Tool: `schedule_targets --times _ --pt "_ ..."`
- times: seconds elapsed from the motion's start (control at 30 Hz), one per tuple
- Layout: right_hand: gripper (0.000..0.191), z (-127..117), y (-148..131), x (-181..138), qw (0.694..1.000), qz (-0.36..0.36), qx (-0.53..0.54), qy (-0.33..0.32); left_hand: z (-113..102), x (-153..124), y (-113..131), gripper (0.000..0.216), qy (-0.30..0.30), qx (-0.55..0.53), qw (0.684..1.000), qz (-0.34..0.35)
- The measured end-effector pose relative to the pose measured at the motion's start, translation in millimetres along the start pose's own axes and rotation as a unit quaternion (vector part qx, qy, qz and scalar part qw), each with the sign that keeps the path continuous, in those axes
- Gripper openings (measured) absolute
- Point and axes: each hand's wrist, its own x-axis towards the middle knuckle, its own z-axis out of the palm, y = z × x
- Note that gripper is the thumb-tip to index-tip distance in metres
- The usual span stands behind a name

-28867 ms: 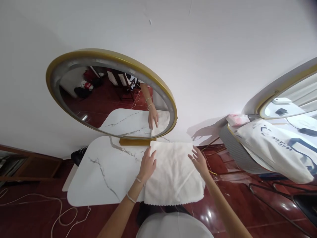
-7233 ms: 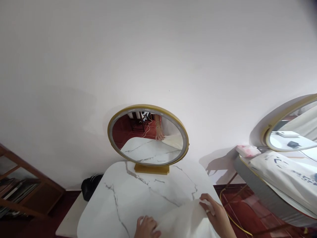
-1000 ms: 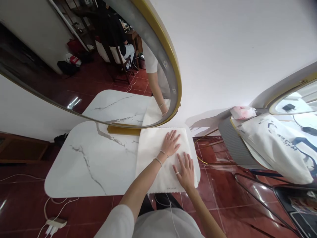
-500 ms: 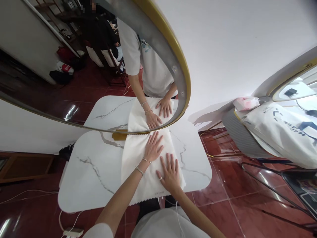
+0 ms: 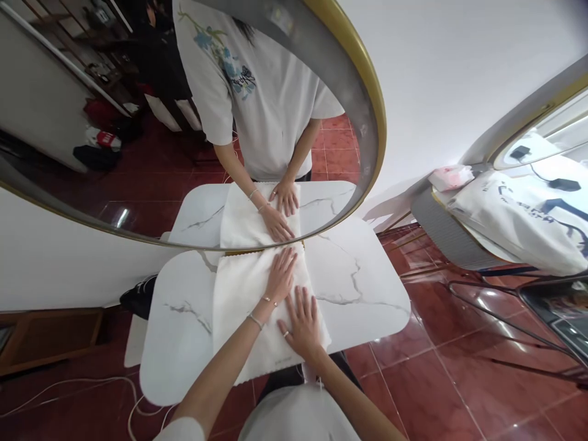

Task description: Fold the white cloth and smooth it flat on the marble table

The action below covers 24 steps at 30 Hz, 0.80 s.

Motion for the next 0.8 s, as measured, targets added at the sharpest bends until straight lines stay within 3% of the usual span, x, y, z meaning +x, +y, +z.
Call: schedule_targets --times 0.17,0.27,0.37,0.63,0.8 --pt "0.071 -11.7 35.2 -11.7 0.999 0.040 -0.034 -0.011 23.8 31.0 41.1 0.064 0.020 -0.017 0.999 -0.036" --pt "0.070 -15.0 31.8 -11.7 0.997 0.059 -0.048 -0.016 22.3 31.8 40.8 0.064 0.015 -0.023 0.999 -0.026" --pt "0.074 -6.8 4.8 -7.4 0.997 0.058 -0.040 -0.017 9.3 16.2 18.8 0.063 0.013 -0.018 1.000 -0.018" --pt "0.079 17.8 -97.7 12.4 0.999 -0.006 0.028 -0.039 -37.0 -54.5 -70.7 0.060 0.006 0.024 0.999 -0.034" --pt "0.077 21.0 -120.9 21.0 0.997 -0.020 0.048 -0.050 -46.2 -73.3 -96.2 0.061 0.003 0.042 0.998 -0.046"
